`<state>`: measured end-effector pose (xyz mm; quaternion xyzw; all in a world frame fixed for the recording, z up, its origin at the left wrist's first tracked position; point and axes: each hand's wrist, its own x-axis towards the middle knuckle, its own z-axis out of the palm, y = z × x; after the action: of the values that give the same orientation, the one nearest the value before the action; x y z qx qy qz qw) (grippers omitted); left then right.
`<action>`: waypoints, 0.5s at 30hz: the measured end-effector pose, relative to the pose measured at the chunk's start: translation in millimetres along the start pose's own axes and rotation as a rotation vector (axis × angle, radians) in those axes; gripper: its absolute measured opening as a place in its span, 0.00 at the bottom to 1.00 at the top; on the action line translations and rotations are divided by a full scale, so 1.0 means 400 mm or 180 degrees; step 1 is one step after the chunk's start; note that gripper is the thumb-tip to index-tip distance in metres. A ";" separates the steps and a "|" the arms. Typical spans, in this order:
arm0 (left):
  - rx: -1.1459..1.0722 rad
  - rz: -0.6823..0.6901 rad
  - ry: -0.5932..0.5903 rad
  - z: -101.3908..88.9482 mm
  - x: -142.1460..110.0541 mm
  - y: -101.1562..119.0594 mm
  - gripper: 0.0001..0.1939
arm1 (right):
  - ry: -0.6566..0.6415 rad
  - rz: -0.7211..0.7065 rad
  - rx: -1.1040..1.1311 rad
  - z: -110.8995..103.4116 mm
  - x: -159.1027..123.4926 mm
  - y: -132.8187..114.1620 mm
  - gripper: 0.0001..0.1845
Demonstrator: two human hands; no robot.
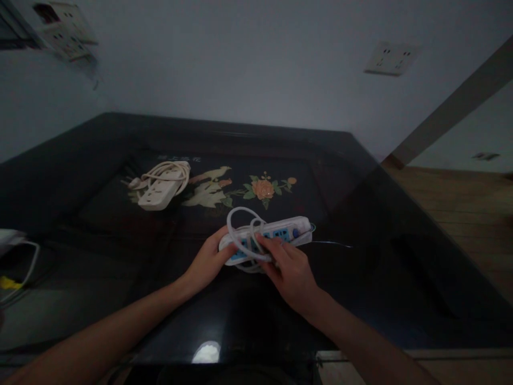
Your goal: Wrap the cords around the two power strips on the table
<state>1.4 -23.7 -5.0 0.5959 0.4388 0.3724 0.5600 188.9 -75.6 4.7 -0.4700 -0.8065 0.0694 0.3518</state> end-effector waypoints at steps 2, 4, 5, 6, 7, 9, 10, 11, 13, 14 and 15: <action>-0.0340 -0.0175 0.0117 0.004 0.003 -0.002 0.14 | 0.0000 -0.0119 -0.0036 -0.007 0.002 -0.003 0.21; -0.0723 -0.0336 0.0298 0.006 0.004 0.001 0.15 | 0.0058 -0.0262 -0.0168 -0.015 0.004 -0.005 0.20; -0.0918 -0.0395 0.0379 0.005 0.005 0.003 0.16 | 0.0106 -0.0336 -0.0240 -0.019 0.005 -0.006 0.19; -0.1101 -0.0429 0.0444 0.004 0.006 0.006 0.16 | 0.0155 -0.0394 -0.0294 -0.021 0.005 -0.006 0.18; -0.1266 -0.0445 0.0503 0.001 0.007 0.009 0.17 | 0.0200 -0.0444 -0.0327 -0.023 0.005 -0.006 0.17; -0.1545 -0.0439 0.0627 -0.008 0.013 0.014 0.16 | 0.0273 -0.0557 -0.0345 -0.024 0.007 -0.005 0.16; -0.1672 -0.0434 0.0691 -0.013 0.017 0.014 0.15 | 0.0309 -0.0614 -0.0348 -0.024 0.008 -0.005 0.15; -0.1791 -0.0443 0.0765 -0.020 0.023 0.014 0.14 | 0.0340 -0.0672 -0.0341 -0.024 0.010 -0.006 0.14; -0.2004 -0.0513 0.0932 -0.035 0.038 0.009 0.11 | 0.0356 -0.0733 -0.0258 -0.026 0.015 -0.009 0.12; -0.2107 -0.0562 0.1024 -0.043 0.046 0.006 0.10 | 0.0309 -0.0710 -0.0173 -0.029 0.017 -0.012 0.11; -0.2205 -0.0618 0.1103 -0.051 0.053 0.002 0.10 | 0.0233 -0.0674 -0.0071 -0.032 0.017 -0.015 0.10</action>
<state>-10.4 3.3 -3.2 0.2559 0.4295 0.5387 0.6781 190.6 -76.3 20.2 -0.3883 -0.8390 0.0057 0.3812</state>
